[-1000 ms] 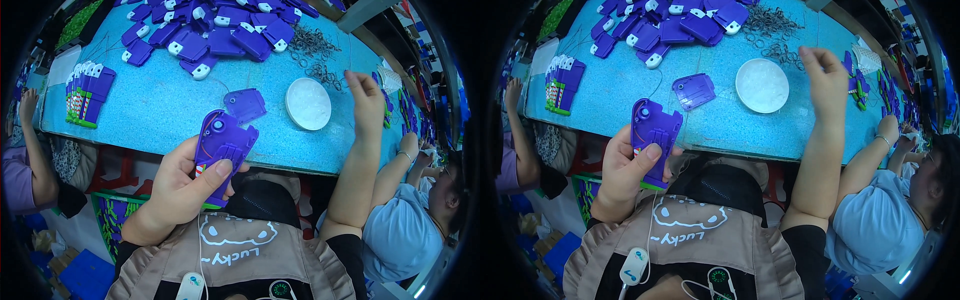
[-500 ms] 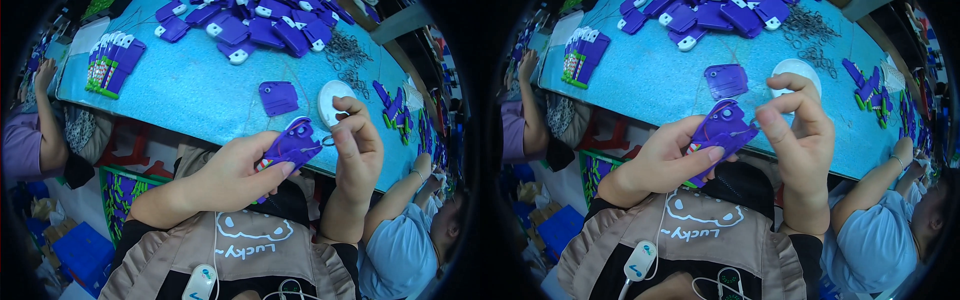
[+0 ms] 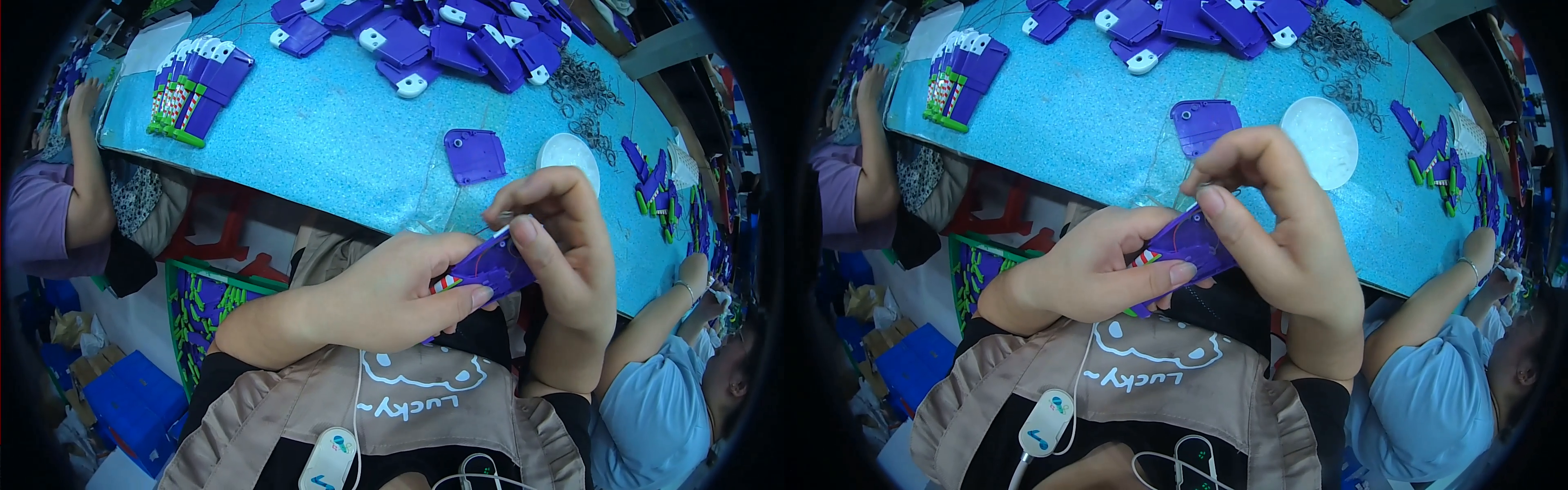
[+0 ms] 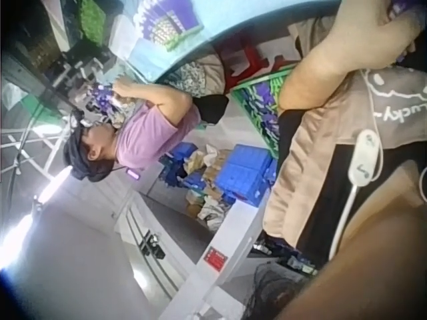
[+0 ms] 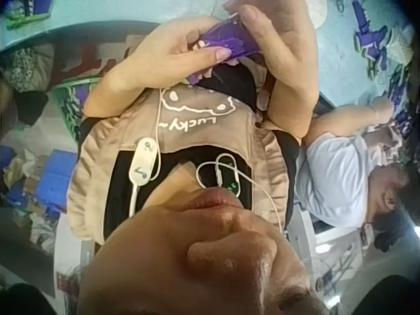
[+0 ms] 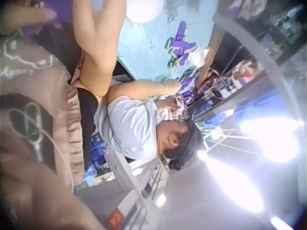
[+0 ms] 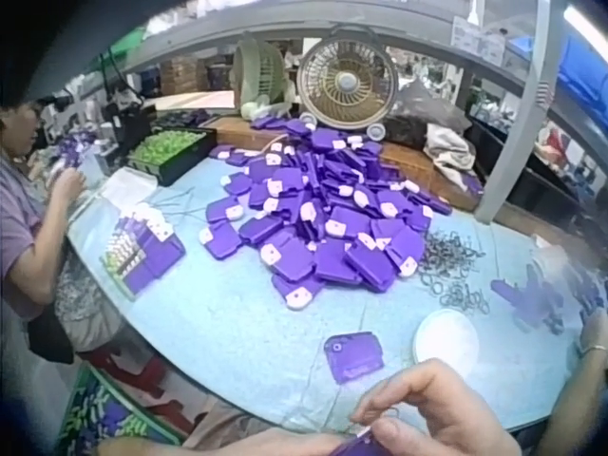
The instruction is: The person assembles plastic toy components by hand, joining purple, white, and green plastic pieces with metal springs and elastic bands.
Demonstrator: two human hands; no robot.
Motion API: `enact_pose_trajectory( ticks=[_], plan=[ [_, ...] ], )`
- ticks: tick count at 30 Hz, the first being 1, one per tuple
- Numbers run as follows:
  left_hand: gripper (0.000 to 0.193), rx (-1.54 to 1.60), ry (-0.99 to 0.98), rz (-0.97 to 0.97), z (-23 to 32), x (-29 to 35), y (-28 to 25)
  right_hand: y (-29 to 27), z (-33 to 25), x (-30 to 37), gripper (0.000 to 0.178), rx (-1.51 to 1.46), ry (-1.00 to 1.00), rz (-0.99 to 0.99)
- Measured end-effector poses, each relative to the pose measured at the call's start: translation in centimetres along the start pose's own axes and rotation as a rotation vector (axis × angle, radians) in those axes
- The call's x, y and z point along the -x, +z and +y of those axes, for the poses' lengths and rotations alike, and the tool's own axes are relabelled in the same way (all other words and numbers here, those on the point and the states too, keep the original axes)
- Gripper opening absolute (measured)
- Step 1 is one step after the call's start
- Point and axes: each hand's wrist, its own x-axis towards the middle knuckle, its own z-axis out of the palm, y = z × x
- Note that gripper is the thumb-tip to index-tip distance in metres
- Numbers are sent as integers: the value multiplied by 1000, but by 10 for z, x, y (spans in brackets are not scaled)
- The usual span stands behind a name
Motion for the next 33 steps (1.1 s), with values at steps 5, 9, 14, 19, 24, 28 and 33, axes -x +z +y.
enact_pose_trajectory(
  ticks=[5, 9, 14, 19, 24, 28, 33],
  plan=[
    [15, -211, 274, 88, -9, -2, -2, 15, 20, 2, 40, -913, 170, 81],
    [22, -86, 87, 116, -5, 2, -6, 18, 6, 0, 54, -342, 100, 140],
    [14, -108, 132, 160, -7, -3, -3, 18, 0, -9, 56, 93, 131, 53],
    [14, -123, 175, 85, -4, 4, -5, -5, 13, -12, 55, -275, 298, -148],
    [28, 121, 131, 294, 7, 15, -8, 3, 23, -18, 52, -275, 106, 193],
    [17, 227, 258, 334, 9, 17, -15, 38, 38, 3, 42, 1241, -176, -17],
    [15, 225, 229, 365, 6, 14, -18, 28, 38, 24, 49, 1119, -429, 7]
  ],
)
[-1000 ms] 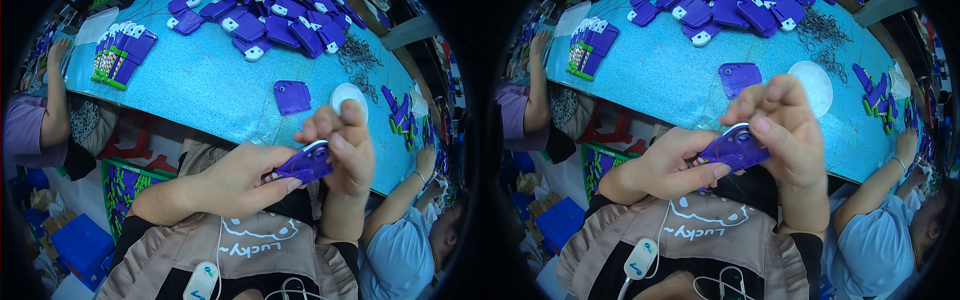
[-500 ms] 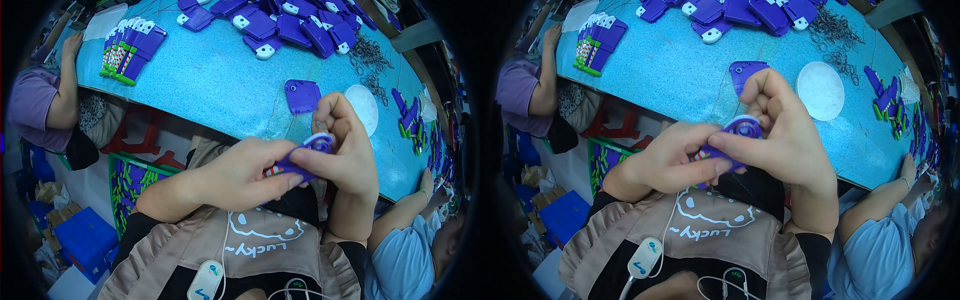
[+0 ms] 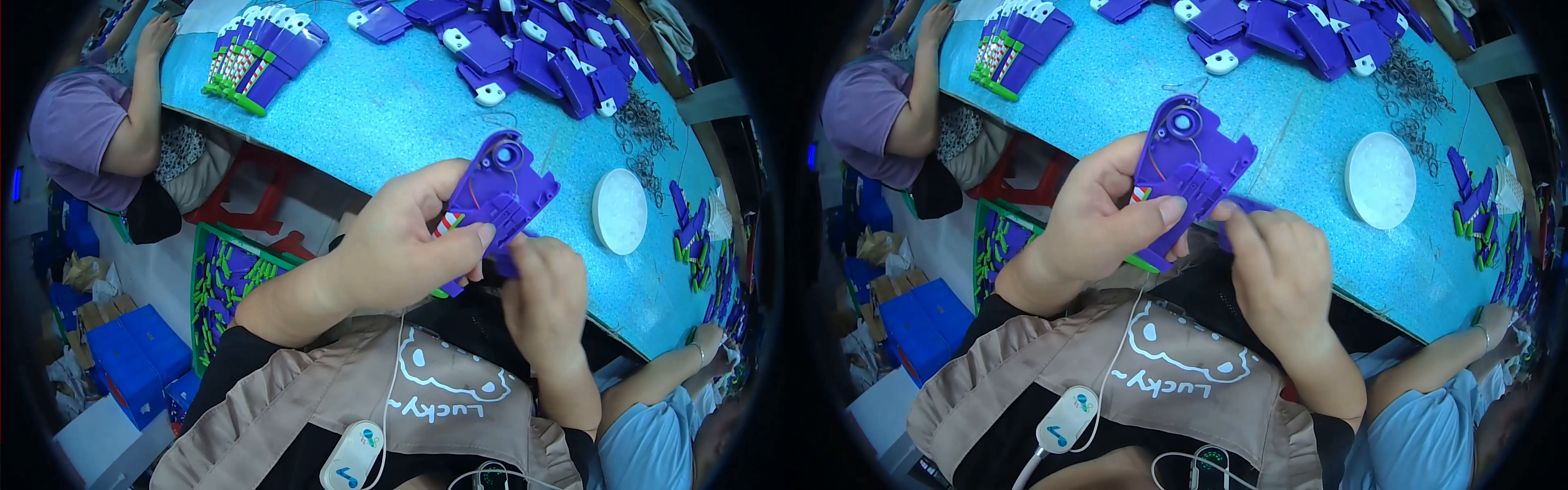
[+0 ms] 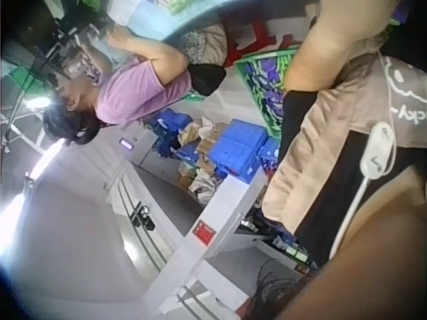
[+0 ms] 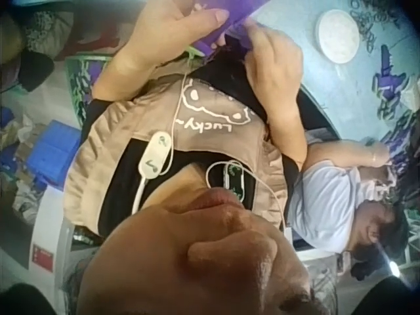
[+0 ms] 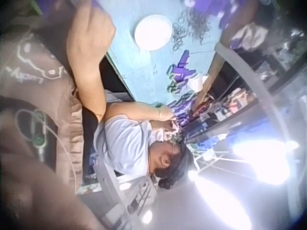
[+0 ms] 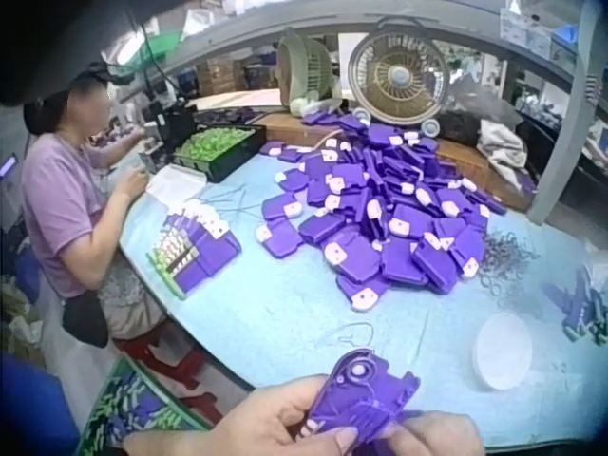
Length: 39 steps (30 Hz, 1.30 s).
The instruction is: The person assembles plastic toy components by hand, joining purple, white, and green plastic pieces with metal springs and elastic bands.
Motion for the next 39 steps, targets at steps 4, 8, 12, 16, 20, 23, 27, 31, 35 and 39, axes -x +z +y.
enact_pose_trajectory(
  ticks=[4, 8, 12, 16, 20, 23, 27, 31, 35, 39],
  plan=[
    [31, -429, 242, -64, -13, -2, -6, -34, -9, -16, 55, -368, 92, -10],
    [36, -612, 394, -107, -19, -1, 4, -31, -11, -27, 59, -385, 83, -53],
    [39, -762, 437, -84, -20, -1, 6, -34, -20, -29, 58, -319, 70, -58],
    [41, -737, 370, -99, -21, -3, 3, -37, -17, -31, 49, -224, 154, -110],
    [41, -414, 195, -139, -21, -2, 7, -33, -14, -22, 26, -913, 651, 312],
    [43, -485, 256, -198, -19, 1, 8, -27, -5, -18, 26, -726, 528, 374],
    [38, -435, 370, -152, -28, -1, 13, -8, 7, -17, 27, -681, 363, 430],
    [32, -637, 321, -159, -18, 0, 12, -1, 0, -17, 24, -717, 378, 461],
    [29, -532, 189, -102, -20, 2, 10, -9, -6, -14, 20, -996, 567, 443],
    [28, -660, 748, -28, -23, -14, 11, -10, 4, -10, 23, -817, 251, 318]
  ],
)
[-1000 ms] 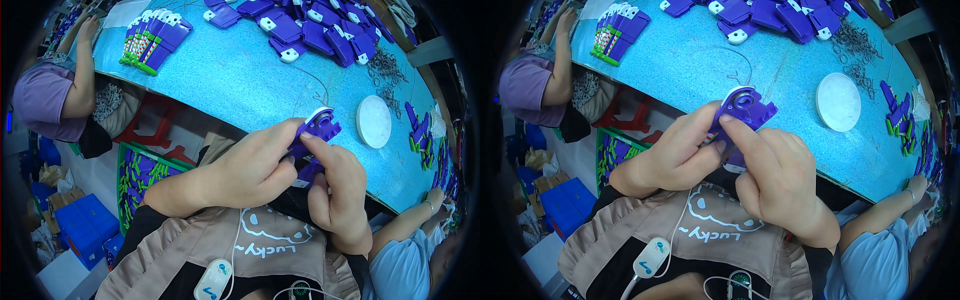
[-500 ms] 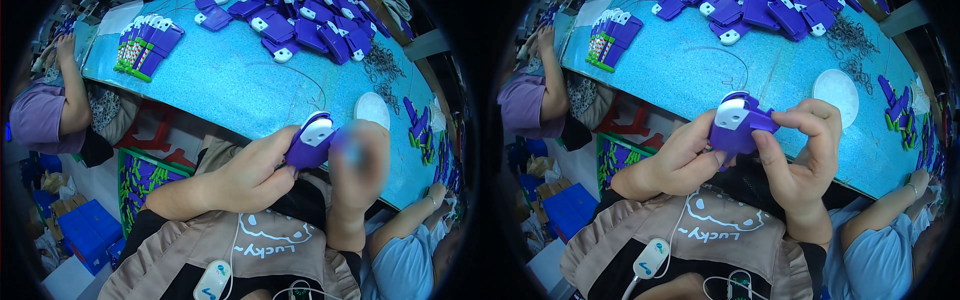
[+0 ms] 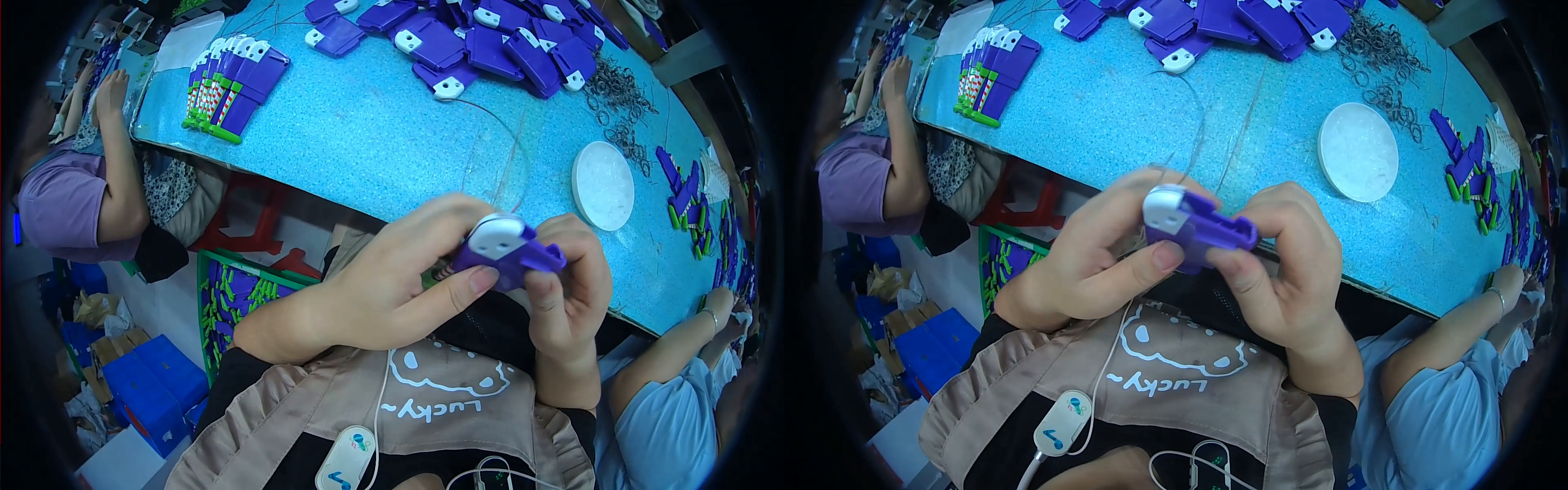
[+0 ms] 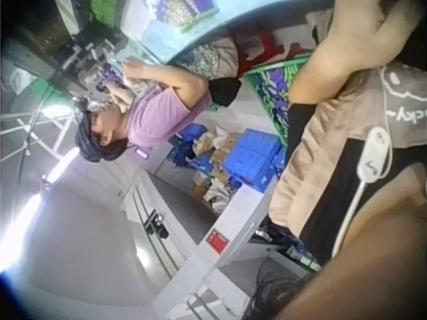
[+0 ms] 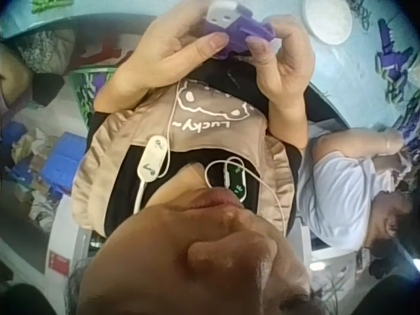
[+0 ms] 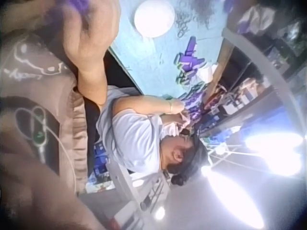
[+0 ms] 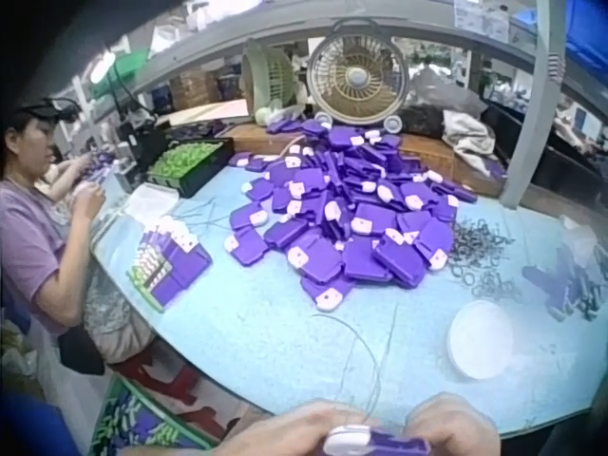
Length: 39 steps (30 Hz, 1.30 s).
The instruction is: The person assembles plastic toy components by hand, joining purple, white, and green plastic pieces with metal springs and elastic bands.
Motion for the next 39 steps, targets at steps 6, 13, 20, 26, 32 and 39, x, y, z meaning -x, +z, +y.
enact_pose_trajectory(
  ticks=[6, 13, 20, 26, 32, 39],
  plan=[
    [31, 13, -192, -284, 21, -9, -27, 5, -10, 1, 26, 32, 11, -77],
    [32, 530, -318, -18, 5, 2, -14, -5, -6, -5, 26, 293, -45, -327],
    [34, 944, -623, 70, 9, 9, -3, 3, -20, 0, 54, 157, 82, 34],
    [38, 1140, -788, 24, 16, 1, 1, 4, -6, -19, 90, -305, 136, -154],
    [36, 1403, -724, -101, -1, 4, -10, 14, -2, -13, 120, -537, 175, -193],
    [22, 572, -558, 213, -13, -14, -50, 16, 18, -46, 107, 32, 112, -310]
  ],
)
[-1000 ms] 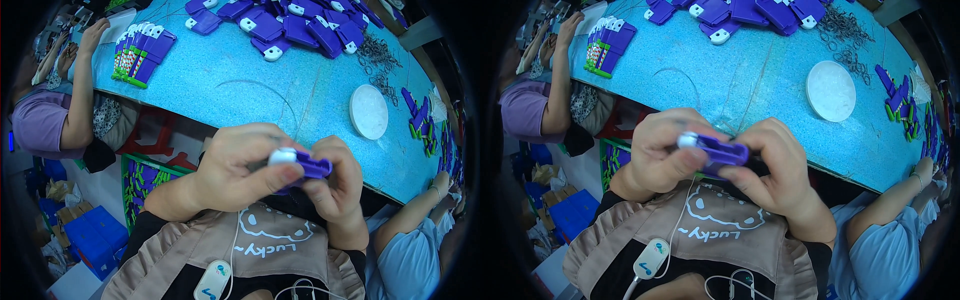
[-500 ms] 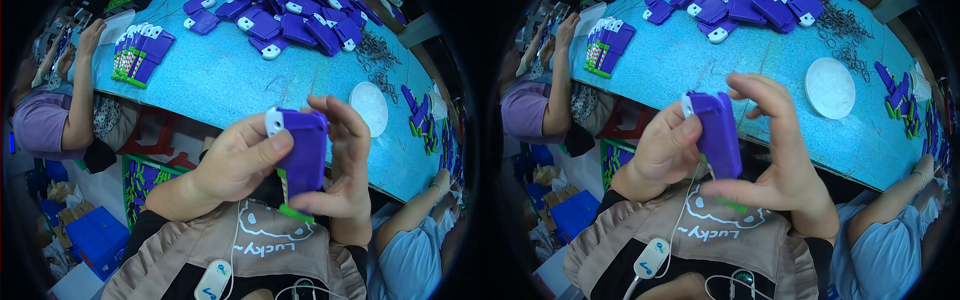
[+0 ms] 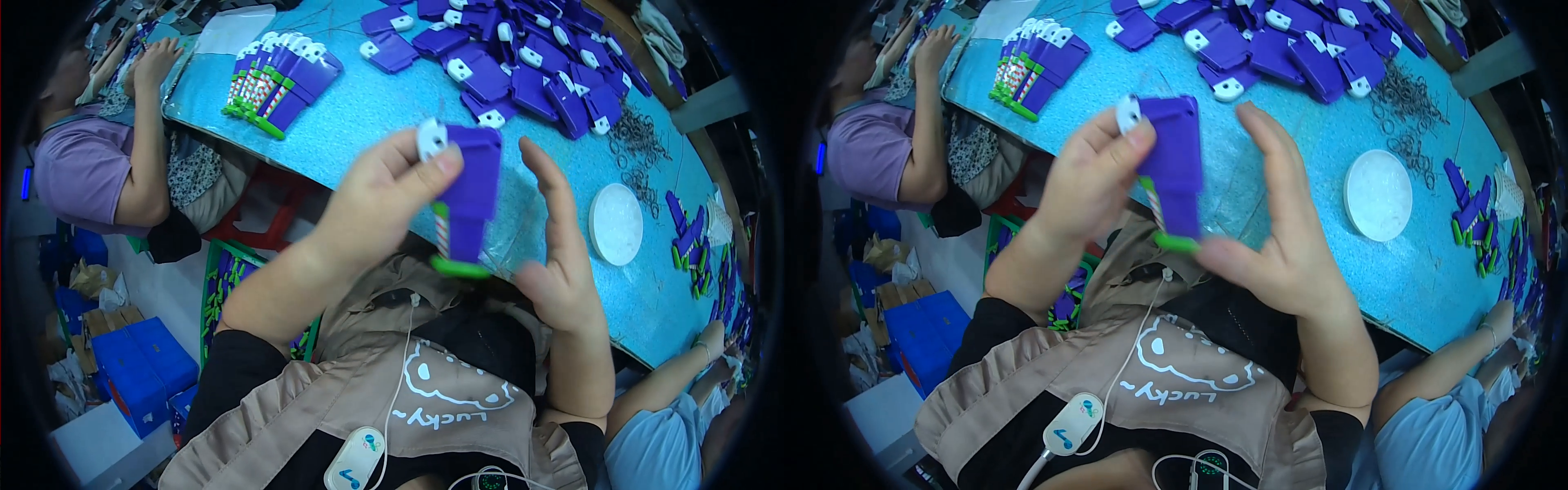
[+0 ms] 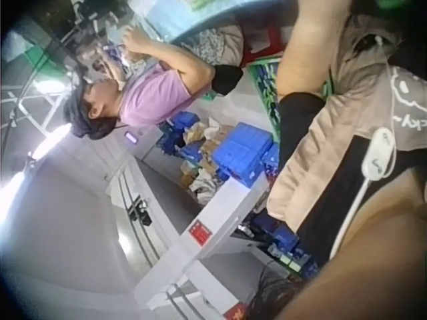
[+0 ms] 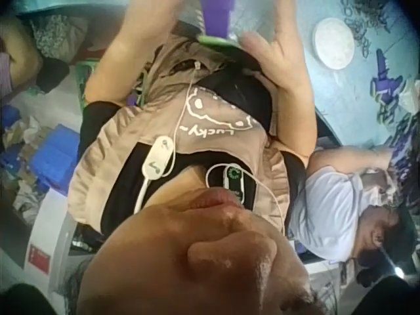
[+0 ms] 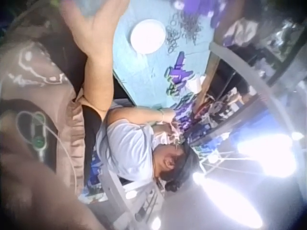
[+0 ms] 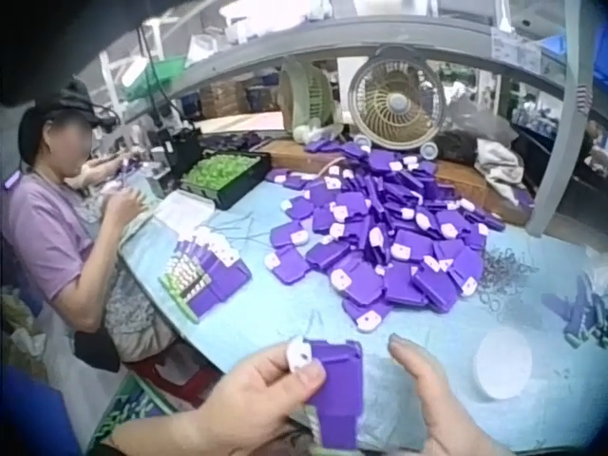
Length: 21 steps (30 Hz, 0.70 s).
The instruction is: The person assembles plastic toy components by hand, joining purple, white, and green plastic pieces with metal springs and elastic bands.
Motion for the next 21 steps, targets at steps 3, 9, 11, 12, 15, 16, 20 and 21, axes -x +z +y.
enact_pose_trajectory(
  ticks=[3, 9, 11, 12, 15, 16, 20, 21],
  plan=[
    [21, -1154, 437, 138, 33, -32, -35, 8, -3, -27, 70, 410, 0, -9],
    [33, -2031, 495, 416, 68, -78, -113, 33, -11, -16, 62, 948, -116, -36],
    [46, -2041, 483, 508, 71, -78, -124, 36, -12, -10, 50, 987, -130, 1],
    [46, -2017, 502, 482, 65, -79, -119, 34, -1, -4, 43, 933, -128, 47],
    [59, -1794, 770, 326, 42, -66, -73, 27, 8, 5, 27, 805, -10, 127],
    [59, -1680, 752, 218, 31, -53, -59, 25, 8, 6, 29, 776, -46, 154],
    [62, -1455, 573, -69, -12, 2, -15, 21, 6, 8, 34, 806, -101, 199],
    [64, -1397, 561, -126, -22, 6, -7, 16, 11, 8, 35, 773, -129, 204]
  ],
)
